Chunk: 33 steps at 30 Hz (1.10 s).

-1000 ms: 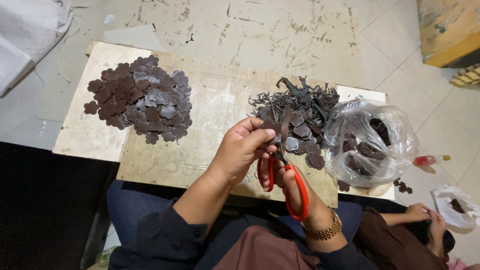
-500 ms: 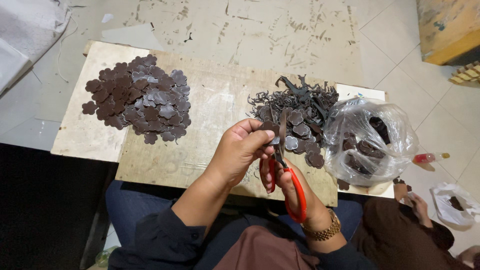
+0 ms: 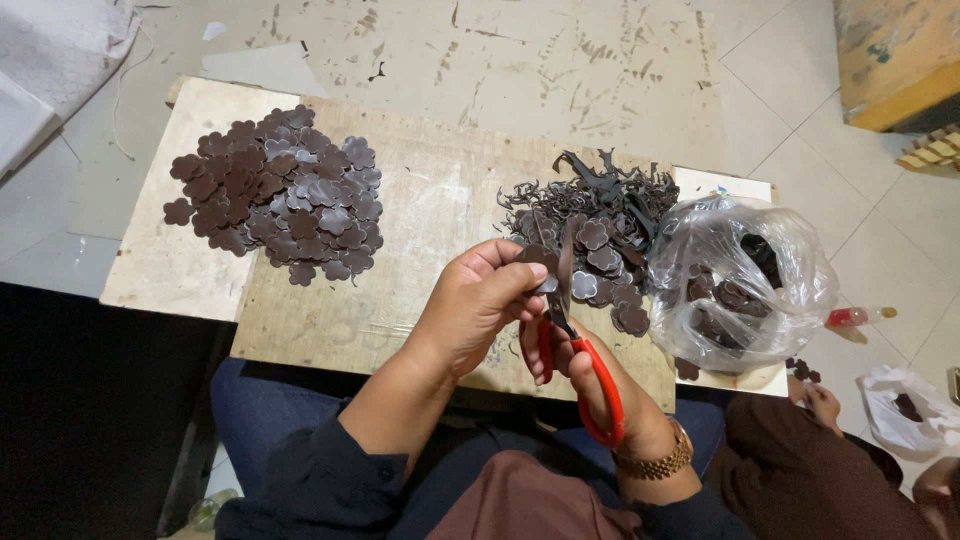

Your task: The person sits on the floor and uses red-handled scissors to cut dark brown material into flower-like shapes. They hold each piece in the left hand and trim the edges with the right hand, placing finished pieces into a growing pile on the table.

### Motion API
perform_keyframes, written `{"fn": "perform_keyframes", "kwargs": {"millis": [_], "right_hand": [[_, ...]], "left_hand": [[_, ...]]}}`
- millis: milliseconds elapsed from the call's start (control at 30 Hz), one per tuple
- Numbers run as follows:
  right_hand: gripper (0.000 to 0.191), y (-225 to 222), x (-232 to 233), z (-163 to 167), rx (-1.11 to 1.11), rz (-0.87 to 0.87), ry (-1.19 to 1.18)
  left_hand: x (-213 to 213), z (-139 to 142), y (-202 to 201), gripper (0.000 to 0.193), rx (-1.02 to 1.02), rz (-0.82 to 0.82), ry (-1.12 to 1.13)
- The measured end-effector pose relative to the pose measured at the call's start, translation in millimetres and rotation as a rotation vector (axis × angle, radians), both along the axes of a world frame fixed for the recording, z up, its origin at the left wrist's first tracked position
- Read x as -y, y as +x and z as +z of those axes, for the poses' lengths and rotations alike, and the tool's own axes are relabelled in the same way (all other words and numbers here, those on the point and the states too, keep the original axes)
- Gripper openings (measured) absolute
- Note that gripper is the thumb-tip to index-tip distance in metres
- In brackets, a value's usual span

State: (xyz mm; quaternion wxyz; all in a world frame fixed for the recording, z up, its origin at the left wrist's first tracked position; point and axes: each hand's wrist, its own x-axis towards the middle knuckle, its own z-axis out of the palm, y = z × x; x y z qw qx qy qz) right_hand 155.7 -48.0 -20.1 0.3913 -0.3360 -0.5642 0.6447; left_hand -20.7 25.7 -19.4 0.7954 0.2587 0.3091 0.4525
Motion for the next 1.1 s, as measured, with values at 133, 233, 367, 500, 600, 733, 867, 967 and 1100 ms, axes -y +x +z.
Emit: {"fn": "perform_keyframes", "kwargs": {"millis": [133, 233, 367, 500, 600, 733, 867, 967, 1100], "right_hand": [[0.093, -0.3, -2.8, 1.9, 0.052, -0.006, 0.005], [0.090, 2.2, -2.6, -1.9, 0.082, -0.015, 0.007], [0.083, 2.4, -2.7, -12.9, 0.075, -0.058, -0.024], [0.080, 0.7, -1.1, -18.4, 0.055, -0.085, -0.029], [0.082, -2.6, 2.2, -16.5, 0.017, -0.085, -0.016], [0.080, -3.0, 3.1, -9.9, 0.011, -0.009, 0.023], [0.080, -1.6, 5.6, -7.8, 0.009, -0.008, -0.034], [0.076, -1.8, 4.3, -11.5, -0.016, -0.008, -0.038], [0.065, -4.3, 4.4, -15.5, -0.102, -0.019, -0.027]], "left_hand": [[-0.4, 2.6, -2.1, 0.012, -0.023, 0.005, -0.004], [-0.2, 2.1, -3.5, 0.012, -0.014, -0.005, 0.010], [-0.2, 0.1, -1.9, 0.012, 0.008, 0.001, 0.013], [2.1, -0.6, 1.9, 0.012, 0.002, 0.008, 0.029], [4.4, -0.2, 2.1, 0.011, -0.056, -0.028, 0.047], [6.3, 1.0, 0.5, 0.011, -0.065, -0.059, 0.025], [5.6, 1.7, 3.1, 0.010, -0.043, 0.017, 0.013], [5.7, 0.9, 2.5, 0.009, -0.021, 0.011, 0.009], [4.9, -2.0, 0.7, 0.010, -0.055, -0.043, 0.042]]}}
